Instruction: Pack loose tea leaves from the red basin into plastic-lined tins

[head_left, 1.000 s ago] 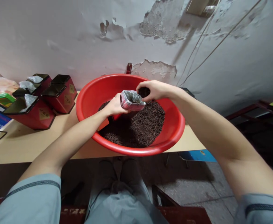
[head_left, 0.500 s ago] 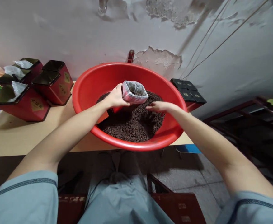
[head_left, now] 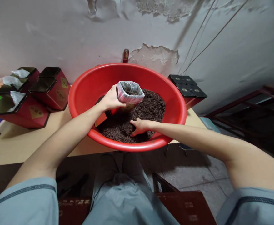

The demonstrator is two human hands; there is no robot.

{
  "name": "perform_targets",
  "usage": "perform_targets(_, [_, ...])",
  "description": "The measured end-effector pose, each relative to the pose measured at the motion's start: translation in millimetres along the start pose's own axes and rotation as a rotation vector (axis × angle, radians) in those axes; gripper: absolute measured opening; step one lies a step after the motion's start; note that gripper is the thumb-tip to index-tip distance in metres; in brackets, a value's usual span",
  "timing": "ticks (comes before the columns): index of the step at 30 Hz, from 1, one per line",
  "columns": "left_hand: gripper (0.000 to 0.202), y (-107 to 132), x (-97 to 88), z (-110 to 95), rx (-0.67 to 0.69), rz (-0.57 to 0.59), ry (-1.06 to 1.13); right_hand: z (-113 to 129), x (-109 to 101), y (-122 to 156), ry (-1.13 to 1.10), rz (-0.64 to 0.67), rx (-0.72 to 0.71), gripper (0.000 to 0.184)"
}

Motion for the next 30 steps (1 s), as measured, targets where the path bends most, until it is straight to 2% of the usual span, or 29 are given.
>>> perform_targets(3, [0.094, 0, -1.0, -2, 0.019, 0.021, 0.011, 4, -10, 7, 0.051, 0.056, -0.007, 0.079])
perform_targets(7, [0.089, -1, -1.8, -5, 0.067, 0.054, 0.046, 5, -29, 14, 0.008, 0.002, -0.075, 0.054])
perform_targets(9, [0.089, -1, -1.9, -5, 0.065, 0.046, 0.045, -4, -39, 15, -0.015, 0.029, -0.059, 0.048])
perform_targets(12, [0.092, -1, -1.8, -3, 0.040, 0.015, 0.024, -31, -57, 15, -0.037, 0.033, 0.044, 0.044])
perform_targets(16, [0.090, -1, -1.4, -3, 0.042, 0.011, 0.027, -72, -93, 14, 0.011, -0.120, 0.169, 0.048])
perform_targets(19, [0.089, -1, -2.1, -5, 0.047, 0.015, 0.042, -83, -132, 18, 0.007, -0.320, 0.153, 0.043])
perform_targets(21, [0.088, -2, -2.8, -8, 0.077, 0.030, 0.054, -76, -159, 21, -0.048, -0.452, 0.087, 0.040])
perform_targets(24, [0.087, -3, -3.6, -13, 0.158, 0.070, 0.081, -44, -186, 20, -0.111, -0.569, -0.083, 0.041])
perform_targets(27, [0.081, -4, -4.0, -14, 0.139, 0.094, 0.054, -1, -193, 10, -0.061, -0.635, -0.282, 0.043])
perform_targets(30, [0.078, -4, -5.5, -14, 0.065, 0.047, -0.012, 28, -191, 1, 0.033, -0.642, -0.356, 0.042])
Point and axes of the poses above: each hand's wrist, its own y-axis away from the middle knuckle, its own x-axis out of the palm, z = x × y, the point moved 2 cm from there along -y, towards the middle knuckle, and after that the axes turned 11 degrees about x, right-handed, at the moved point
